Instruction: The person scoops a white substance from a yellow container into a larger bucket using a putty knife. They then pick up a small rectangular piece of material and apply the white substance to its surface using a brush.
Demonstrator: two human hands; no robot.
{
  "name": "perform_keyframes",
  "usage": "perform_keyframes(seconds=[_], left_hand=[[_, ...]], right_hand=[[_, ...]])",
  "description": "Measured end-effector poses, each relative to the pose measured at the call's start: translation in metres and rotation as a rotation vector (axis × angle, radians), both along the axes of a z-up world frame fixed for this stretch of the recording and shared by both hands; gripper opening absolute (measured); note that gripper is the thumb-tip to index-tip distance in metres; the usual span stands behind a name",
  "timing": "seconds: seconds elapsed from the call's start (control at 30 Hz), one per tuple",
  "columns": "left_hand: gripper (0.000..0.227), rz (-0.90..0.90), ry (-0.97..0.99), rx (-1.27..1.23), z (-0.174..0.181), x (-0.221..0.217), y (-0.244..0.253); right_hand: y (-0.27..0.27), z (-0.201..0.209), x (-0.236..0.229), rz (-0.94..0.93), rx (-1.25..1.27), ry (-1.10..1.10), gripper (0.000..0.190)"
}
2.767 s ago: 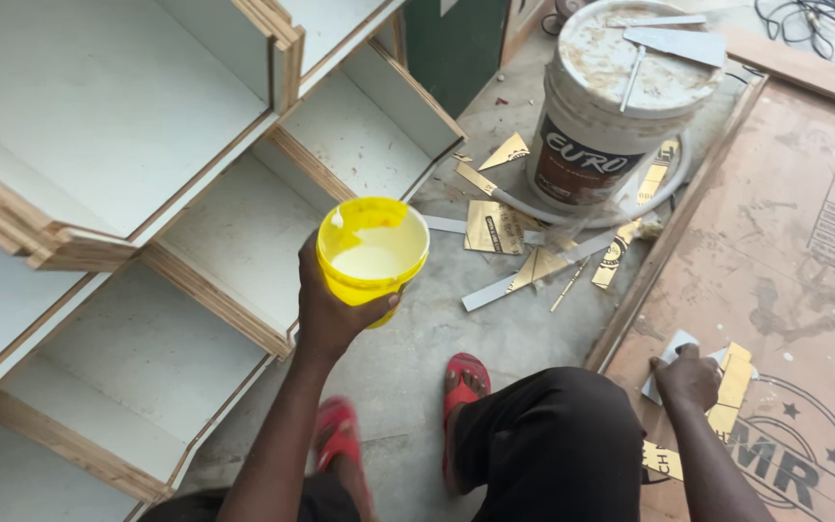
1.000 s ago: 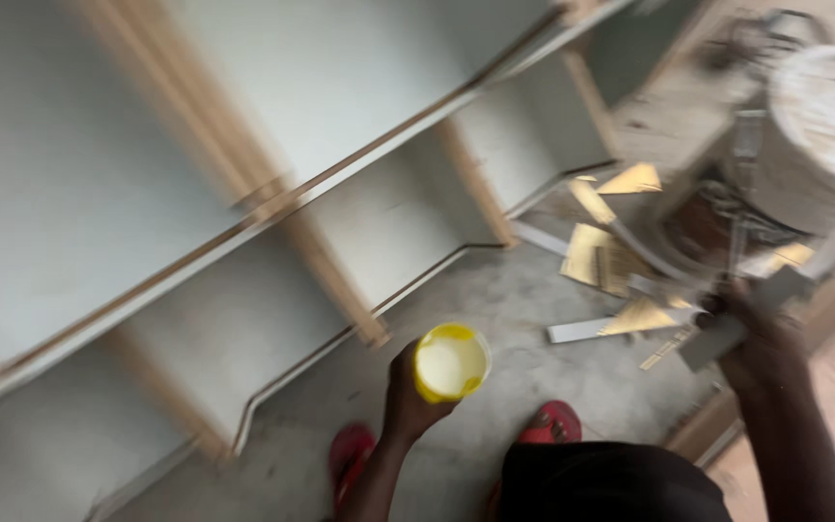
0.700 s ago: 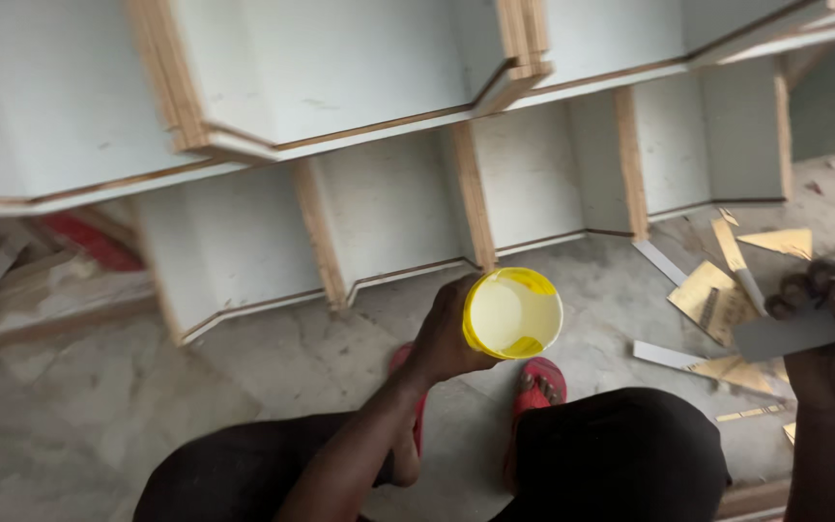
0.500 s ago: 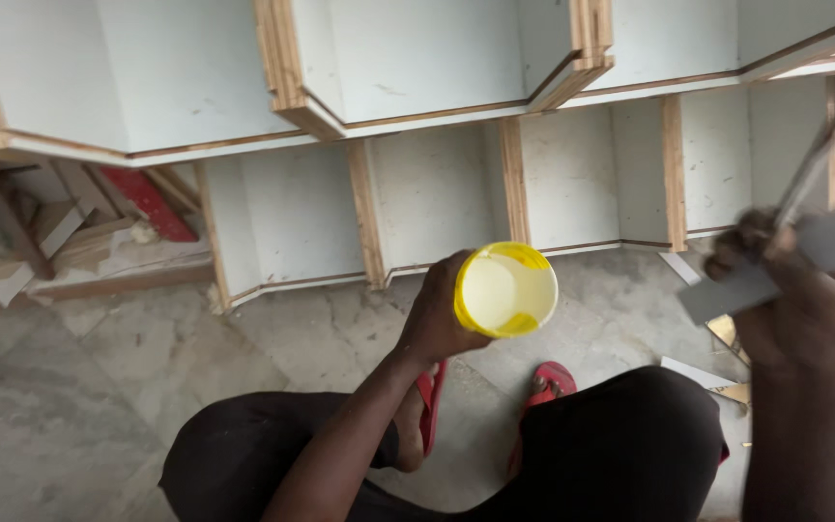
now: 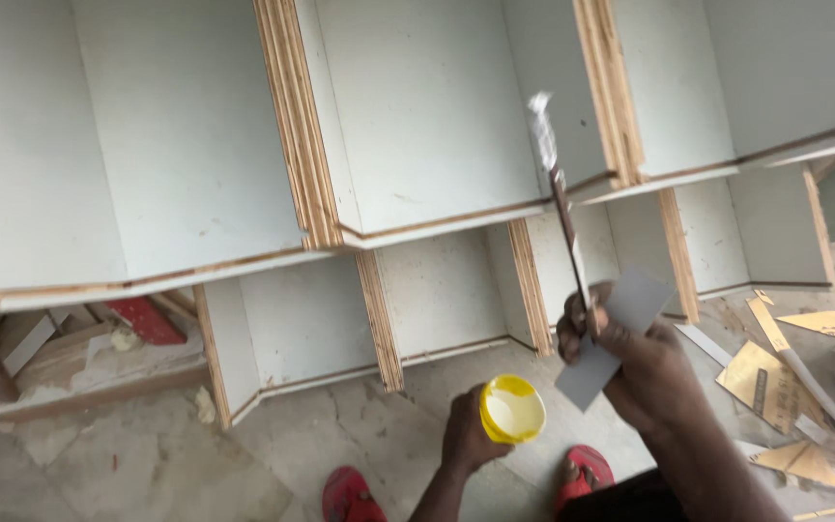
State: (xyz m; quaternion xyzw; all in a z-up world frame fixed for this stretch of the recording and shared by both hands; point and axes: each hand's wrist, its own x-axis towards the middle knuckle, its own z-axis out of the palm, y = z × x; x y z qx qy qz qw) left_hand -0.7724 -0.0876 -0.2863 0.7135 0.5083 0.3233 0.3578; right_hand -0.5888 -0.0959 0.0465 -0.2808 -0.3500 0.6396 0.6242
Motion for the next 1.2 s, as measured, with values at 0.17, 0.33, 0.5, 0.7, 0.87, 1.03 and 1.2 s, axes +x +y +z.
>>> perform_keyframes(seconds=[0.17, 0.33, 0.5, 0.7, 0.87, 1.03, 1.2], left_hand=[[0.095, -0.052, -0.042, -0.056, -0.06, -0.012, 0.008], [0.078, -0.058, 0.276, -0.199, -0.081, -0.041, 0.028], [0.062, 0.187, 0.461, -0.098, -0.071, -0.072, 0.007], [0.032, 0.118, -0.183, -0.057, 0.089, -0.05, 0.028], [0.031, -0.261, -0.745, -0.097, 0.283, -0.055, 0.003], [0.039, -0.329, -0.609, -0.106, 0.362, -0.053, -0.022], [0.025, -0.297, -0.569, -0.173, 0.358, -0.047, -0.015]], right_hand=[[0.017, -0.023, -0.005, -0.072, -0.255, -0.125, 0.031], [-0.011, -0.018, -0.003, -0.138, -0.391, -0.116, 0.027], [-0.042, -0.007, -0.018, -0.264, -0.289, -0.16, 0.025], [-0.025, 0.016, -0.054, -0.171, -0.071, 0.031, 0.017], [-0.023, 0.032, -0.07, -0.151, -0.006, 0.039, 0.012], [-0.021, 0.054, -0.073, -0.109, 0.16, 0.11, 0.009], [-0.019, 0.078, -0.061, -0.283, 0.215, 0.087, 0.008]])
